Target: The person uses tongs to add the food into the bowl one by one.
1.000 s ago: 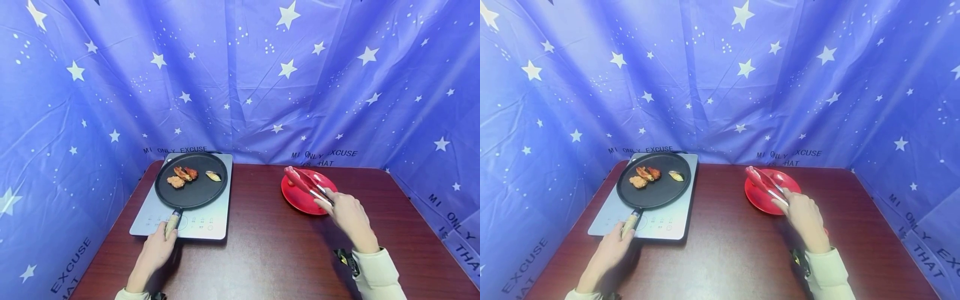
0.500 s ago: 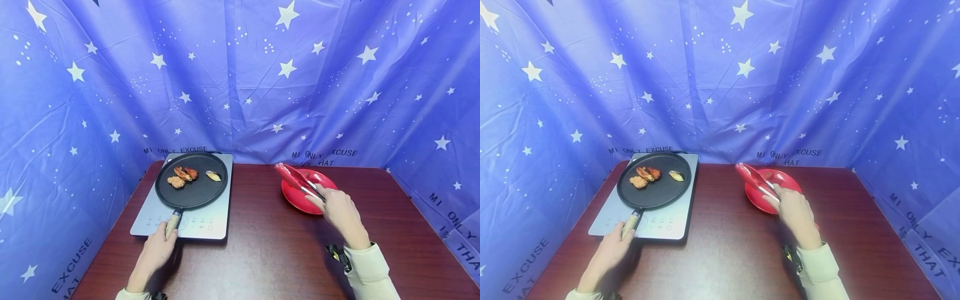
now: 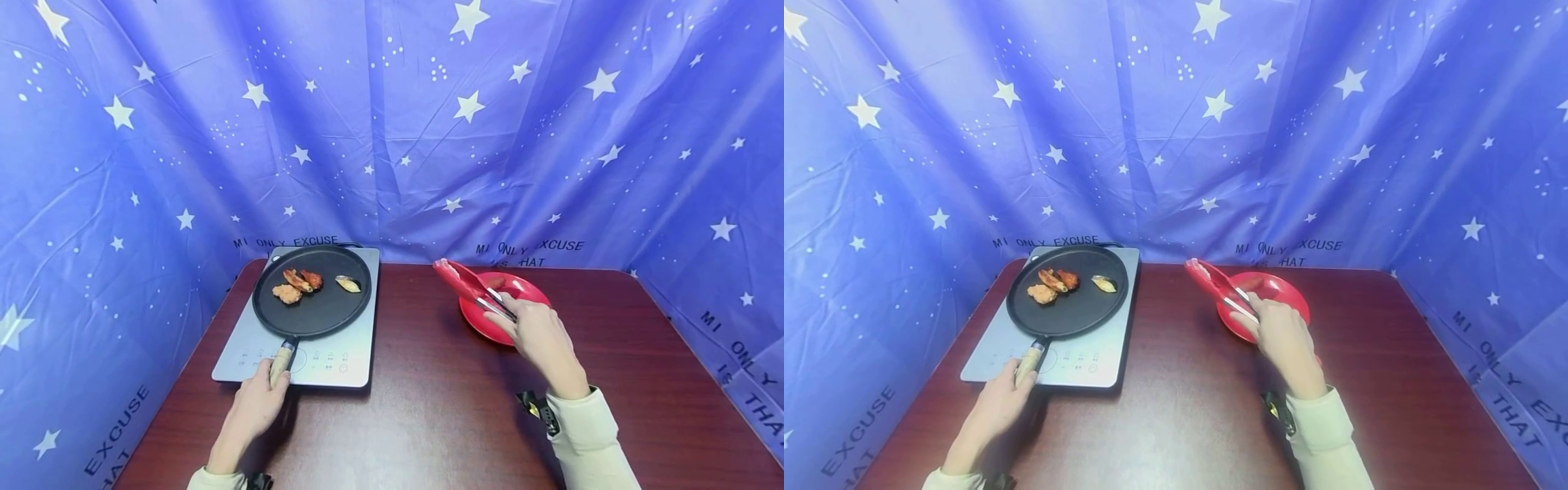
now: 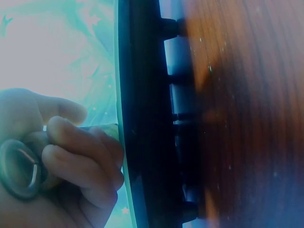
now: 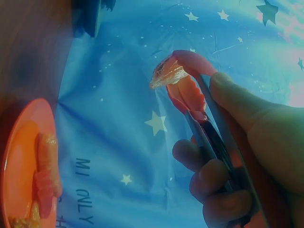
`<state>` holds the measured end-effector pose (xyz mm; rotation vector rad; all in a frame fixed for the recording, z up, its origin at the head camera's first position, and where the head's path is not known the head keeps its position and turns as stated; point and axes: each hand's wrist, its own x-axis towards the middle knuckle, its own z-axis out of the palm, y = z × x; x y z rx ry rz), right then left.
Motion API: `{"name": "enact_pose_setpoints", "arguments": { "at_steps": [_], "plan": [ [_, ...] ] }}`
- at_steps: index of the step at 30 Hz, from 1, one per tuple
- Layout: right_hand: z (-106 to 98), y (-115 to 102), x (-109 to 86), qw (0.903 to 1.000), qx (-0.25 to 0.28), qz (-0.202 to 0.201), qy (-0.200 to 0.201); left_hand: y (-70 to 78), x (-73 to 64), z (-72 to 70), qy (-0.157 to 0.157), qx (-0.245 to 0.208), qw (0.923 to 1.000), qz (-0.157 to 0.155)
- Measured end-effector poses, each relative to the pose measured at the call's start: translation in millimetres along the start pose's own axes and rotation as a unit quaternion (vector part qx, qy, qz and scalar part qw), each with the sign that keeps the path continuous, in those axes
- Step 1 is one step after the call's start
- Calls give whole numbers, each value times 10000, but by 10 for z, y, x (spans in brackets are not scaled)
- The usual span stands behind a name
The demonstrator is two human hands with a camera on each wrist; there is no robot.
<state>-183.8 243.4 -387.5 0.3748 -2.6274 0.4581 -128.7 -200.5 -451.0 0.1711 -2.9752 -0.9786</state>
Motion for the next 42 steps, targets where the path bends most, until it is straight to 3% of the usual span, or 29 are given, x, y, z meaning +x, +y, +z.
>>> {"name": "enact_pose_setpoints", "arguments": {
  "at_steps": [18,27,42],
  "plan": [
    [54,-182,42,9998,86,-153,-21,-6,-8,-1,69,21,10000,2],
    [115,-269,82,9984,-40,-502,276,2,-17,-7,55,-38,10000,24],
    [253,-438,120,9985,169,-502,153,8,-24,-8,66,-16,10000,10]
  ]
}}
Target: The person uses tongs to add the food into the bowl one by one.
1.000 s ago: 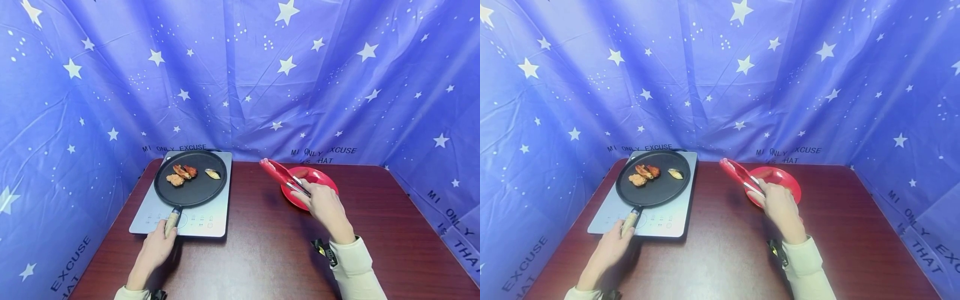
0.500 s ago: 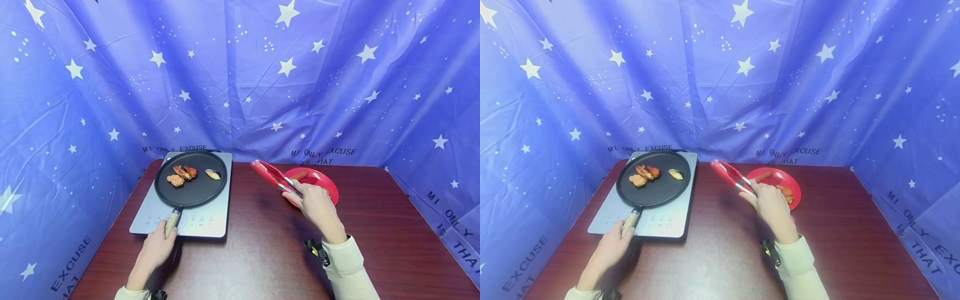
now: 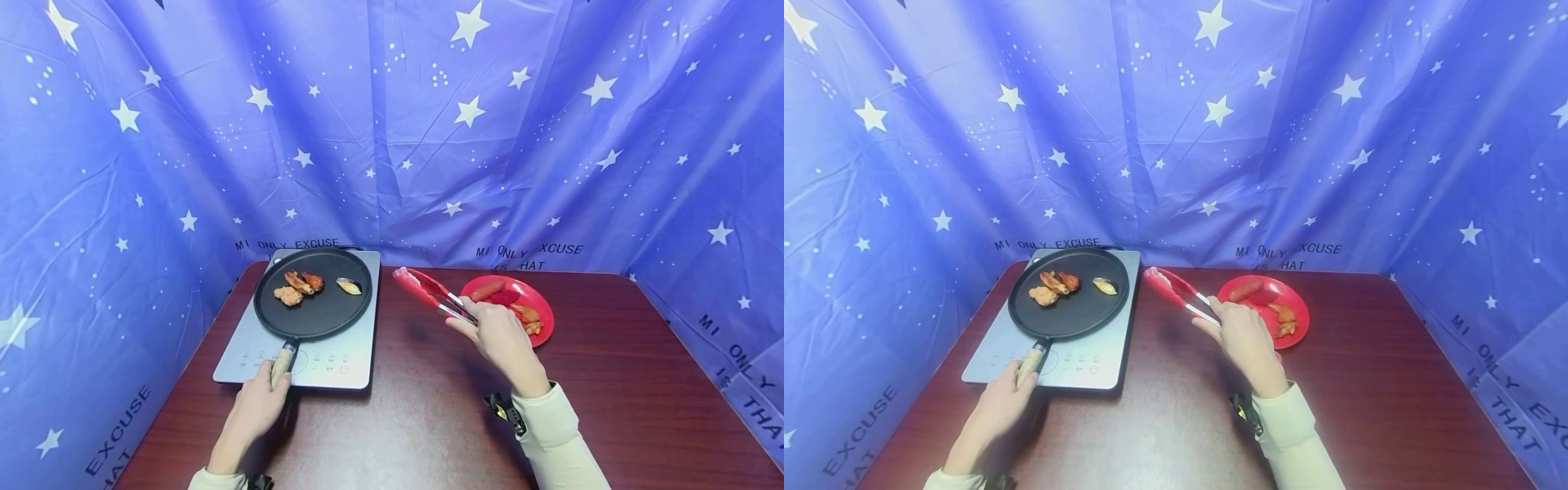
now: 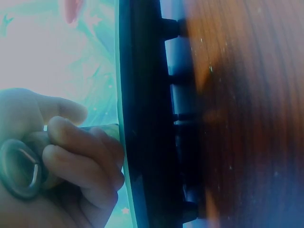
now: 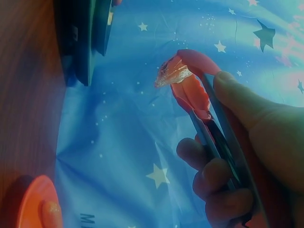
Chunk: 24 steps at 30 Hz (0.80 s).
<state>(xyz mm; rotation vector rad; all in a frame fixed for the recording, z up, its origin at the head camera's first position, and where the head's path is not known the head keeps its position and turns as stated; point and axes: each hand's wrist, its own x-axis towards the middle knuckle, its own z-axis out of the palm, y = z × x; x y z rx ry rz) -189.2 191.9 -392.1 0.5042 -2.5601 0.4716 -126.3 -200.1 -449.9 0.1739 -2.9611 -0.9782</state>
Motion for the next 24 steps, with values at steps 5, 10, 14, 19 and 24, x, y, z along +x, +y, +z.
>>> {"name": "enact_pose_setpoints", "arguments": {
  "at_steps": [5,10,14,19,24],
  "plan": [
    [41,-55,17,9999,80,-79,-14,-10,7,12,38,0,10000,40],
    [69,-103,36,9998,108,-144,-78,-16,6,20,57,14,10000,64],
    [83,-137,56,9998,94,-148,-94,-15,5,19,76,33,9999,79],
    [93,-177,84,9997,87,-96,-189,-15,8,17,60,51,10000,61],
    [120,-214,120,9994,39,-75,-327,-16,9,14,16,48,10000,40]
  ]
}}
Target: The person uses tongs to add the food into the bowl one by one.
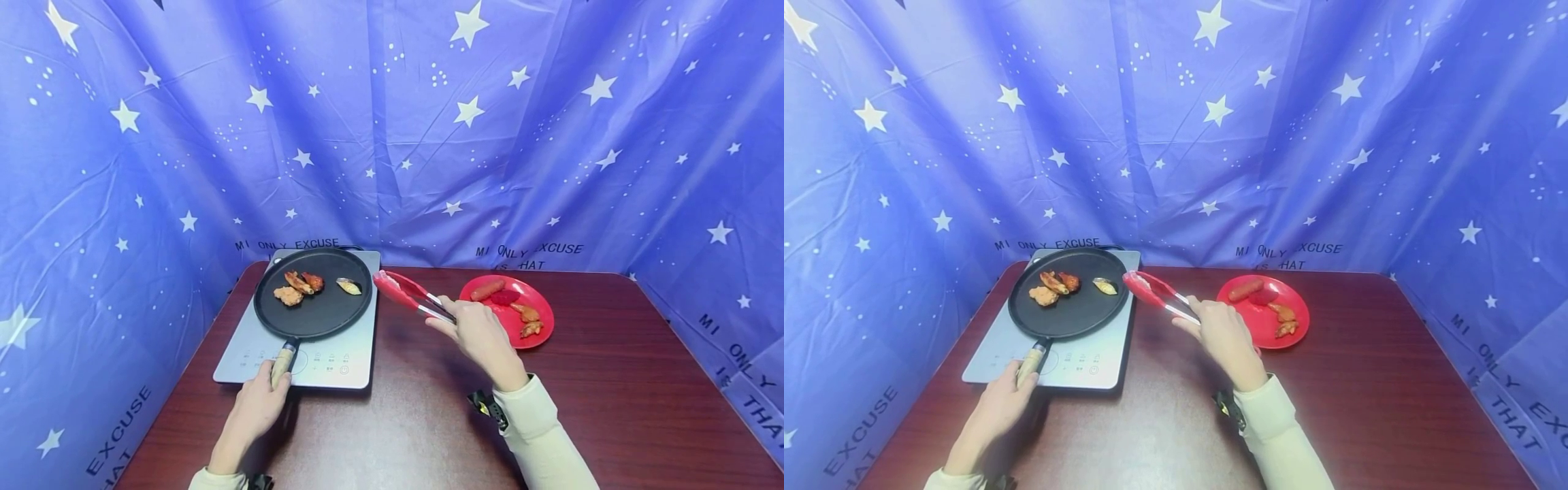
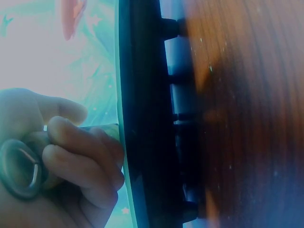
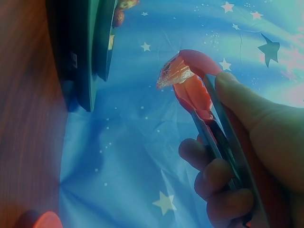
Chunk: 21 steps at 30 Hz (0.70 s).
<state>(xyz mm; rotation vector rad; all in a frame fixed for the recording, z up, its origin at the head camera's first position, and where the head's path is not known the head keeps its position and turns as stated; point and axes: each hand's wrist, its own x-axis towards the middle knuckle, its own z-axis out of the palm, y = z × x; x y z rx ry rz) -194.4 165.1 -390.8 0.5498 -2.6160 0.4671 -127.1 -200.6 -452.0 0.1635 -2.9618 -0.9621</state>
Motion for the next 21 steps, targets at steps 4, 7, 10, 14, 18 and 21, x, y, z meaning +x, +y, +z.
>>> {"name": "enact_pose_setpoints", "arguments": {
  "at_steps": [4,7,10,14,18,21],
  "plan": [
    [20,-46,42,9999,-36,-140,-35,7,-3,-7,-24,-17,10000,25],
    [37,-90,85,9997,-42,-238,-63,9,-4,-10,-16,-21,10000,35],
    [58,-129,125,9995,-73,-294,-130,9,-3,-9,-9,-28,10000,35],
    [84,-169,169,9993,-47,-317,-200,8,-3,-5,-4,-21,10000,32],
    [114,-196,204,9993,0,-312,-193,11,-6,-6,-2,-2,10000,14],
    [143,-213,231,9993,10,-336,-154,14,-7,-8,-13,1,10000,11]
  ]
}}
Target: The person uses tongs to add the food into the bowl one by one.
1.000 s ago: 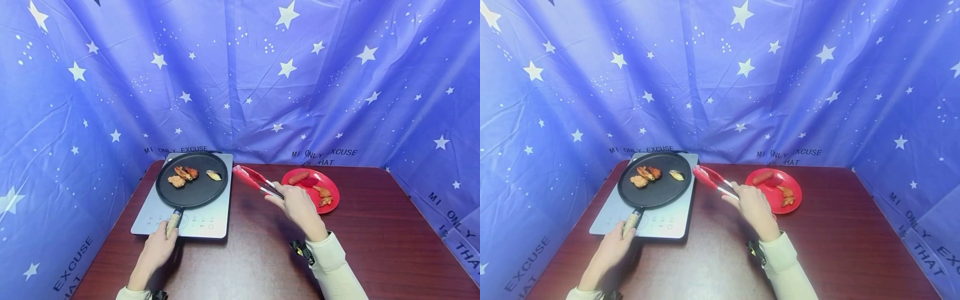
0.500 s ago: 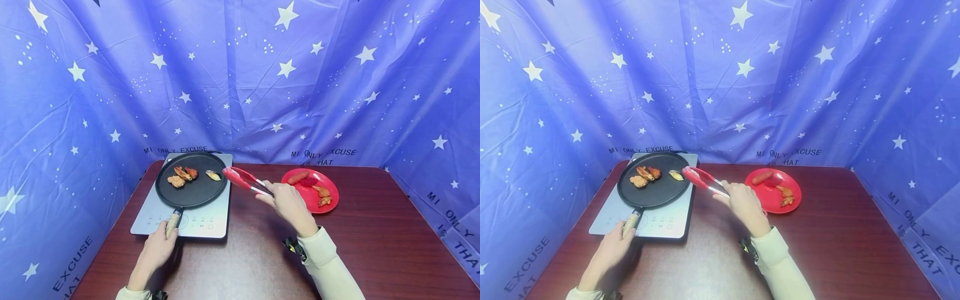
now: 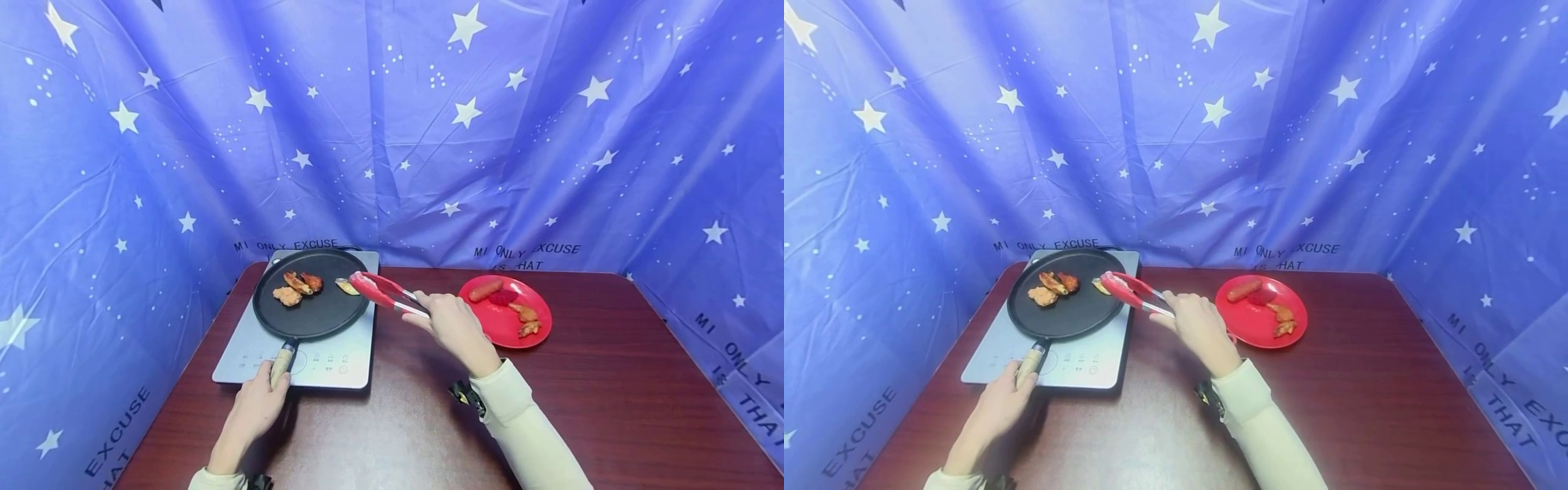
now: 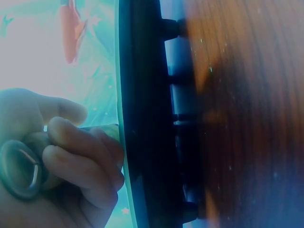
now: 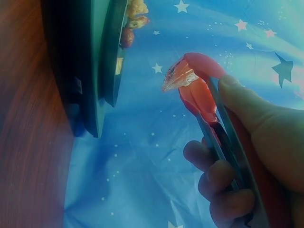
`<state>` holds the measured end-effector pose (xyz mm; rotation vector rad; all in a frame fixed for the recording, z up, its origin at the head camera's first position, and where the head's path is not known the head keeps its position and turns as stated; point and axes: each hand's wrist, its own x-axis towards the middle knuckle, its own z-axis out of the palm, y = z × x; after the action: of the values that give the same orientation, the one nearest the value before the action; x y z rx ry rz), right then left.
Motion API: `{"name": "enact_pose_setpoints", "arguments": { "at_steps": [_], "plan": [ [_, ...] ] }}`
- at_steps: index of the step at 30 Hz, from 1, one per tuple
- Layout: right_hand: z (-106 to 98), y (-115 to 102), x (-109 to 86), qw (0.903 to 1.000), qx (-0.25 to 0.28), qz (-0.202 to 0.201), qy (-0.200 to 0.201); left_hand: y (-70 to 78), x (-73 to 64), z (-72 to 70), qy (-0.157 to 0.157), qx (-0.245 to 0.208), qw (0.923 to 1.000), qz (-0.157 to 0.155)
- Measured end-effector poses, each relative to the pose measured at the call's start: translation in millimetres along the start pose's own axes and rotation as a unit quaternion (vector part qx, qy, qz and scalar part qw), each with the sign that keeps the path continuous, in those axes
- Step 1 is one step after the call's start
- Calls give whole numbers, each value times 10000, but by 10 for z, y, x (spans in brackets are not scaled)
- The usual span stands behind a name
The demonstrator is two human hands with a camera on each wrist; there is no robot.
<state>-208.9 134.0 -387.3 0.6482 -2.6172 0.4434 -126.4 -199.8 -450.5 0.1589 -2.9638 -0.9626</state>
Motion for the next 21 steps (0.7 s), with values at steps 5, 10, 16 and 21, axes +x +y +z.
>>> {"name": "enact_pose_setpoints", "arguments": {
  "at_steps": [5,10,16,21],
  "plan": [
    [58,-22,55,9999,-46,-135,23,6,1,0,-25,5,10000,3],
    [103,-32,123,9994,-186,-291,55,7,-1,0,-43,-11,10000,-7],
    [140,-48,189,9993,-281,-252,-31,-7,0,6,-27,-11,10000,29],
    [172,-70,236,9990,-389,-169,-145,-13,7,7,-32,10,10000,32]
  ]
}}
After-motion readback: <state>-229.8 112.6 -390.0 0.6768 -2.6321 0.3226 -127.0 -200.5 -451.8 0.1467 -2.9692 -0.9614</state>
